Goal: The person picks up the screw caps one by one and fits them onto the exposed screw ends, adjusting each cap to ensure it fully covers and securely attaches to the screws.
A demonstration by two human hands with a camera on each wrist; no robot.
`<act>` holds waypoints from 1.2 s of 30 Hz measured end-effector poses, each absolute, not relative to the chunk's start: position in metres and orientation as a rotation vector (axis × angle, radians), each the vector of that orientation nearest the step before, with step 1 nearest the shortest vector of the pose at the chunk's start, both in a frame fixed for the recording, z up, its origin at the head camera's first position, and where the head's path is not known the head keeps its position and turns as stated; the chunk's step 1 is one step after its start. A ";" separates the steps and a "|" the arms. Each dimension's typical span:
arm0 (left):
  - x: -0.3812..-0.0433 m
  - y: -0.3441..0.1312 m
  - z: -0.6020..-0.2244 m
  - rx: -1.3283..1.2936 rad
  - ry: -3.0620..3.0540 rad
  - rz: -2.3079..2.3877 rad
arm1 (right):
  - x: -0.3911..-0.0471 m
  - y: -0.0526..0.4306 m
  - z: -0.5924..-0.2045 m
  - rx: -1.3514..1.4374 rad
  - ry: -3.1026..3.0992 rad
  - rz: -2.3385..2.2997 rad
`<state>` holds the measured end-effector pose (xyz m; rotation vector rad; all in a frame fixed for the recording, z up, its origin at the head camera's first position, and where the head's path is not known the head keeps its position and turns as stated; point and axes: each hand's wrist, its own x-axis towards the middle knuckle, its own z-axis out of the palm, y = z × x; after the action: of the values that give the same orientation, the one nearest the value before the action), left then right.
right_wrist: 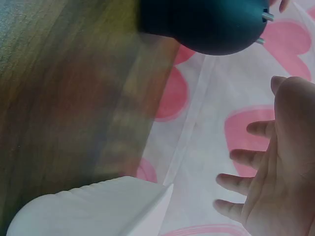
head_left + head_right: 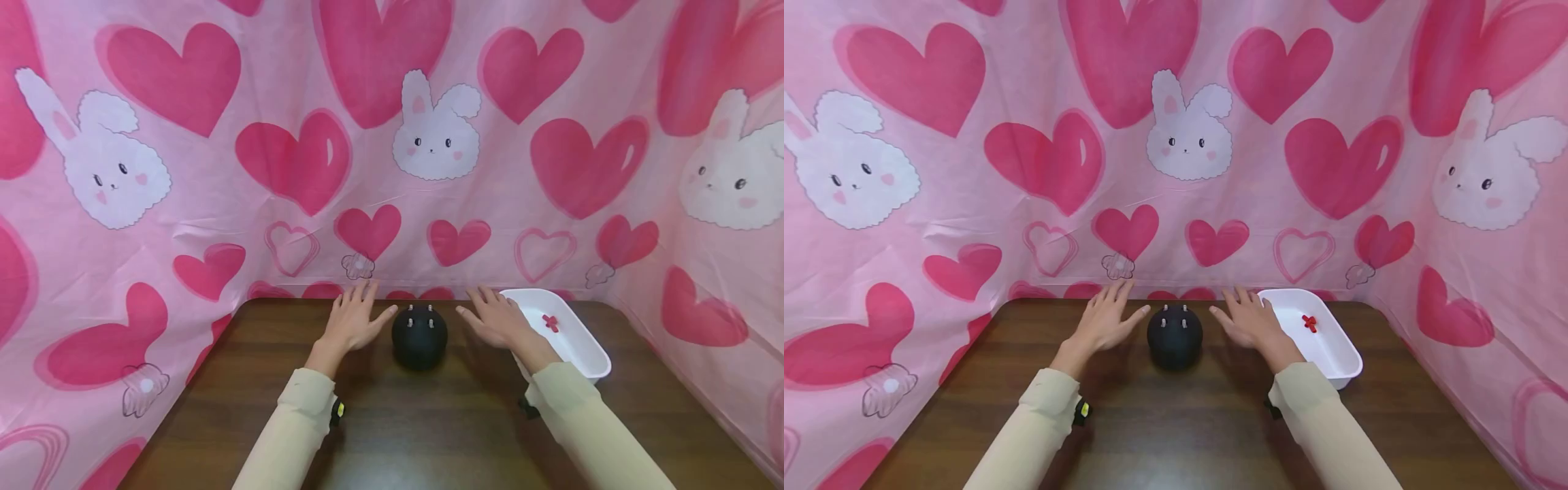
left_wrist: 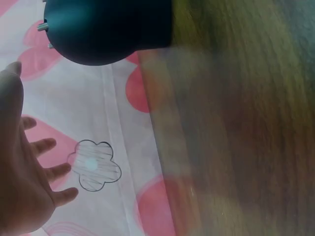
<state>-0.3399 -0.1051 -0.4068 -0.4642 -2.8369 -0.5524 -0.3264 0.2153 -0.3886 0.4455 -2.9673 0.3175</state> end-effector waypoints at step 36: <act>-0.328 -0.092 -0.410 -0.598 -2.853 -0.869 | -0.314 0.242 -0.363 0.519 -2.972 0.293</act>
<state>-0.3282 -0.0923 -0.4101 -0.5983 -2.8534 -0.8689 -0.3139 0.2424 -0.3626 0.5185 -2.9716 0.2931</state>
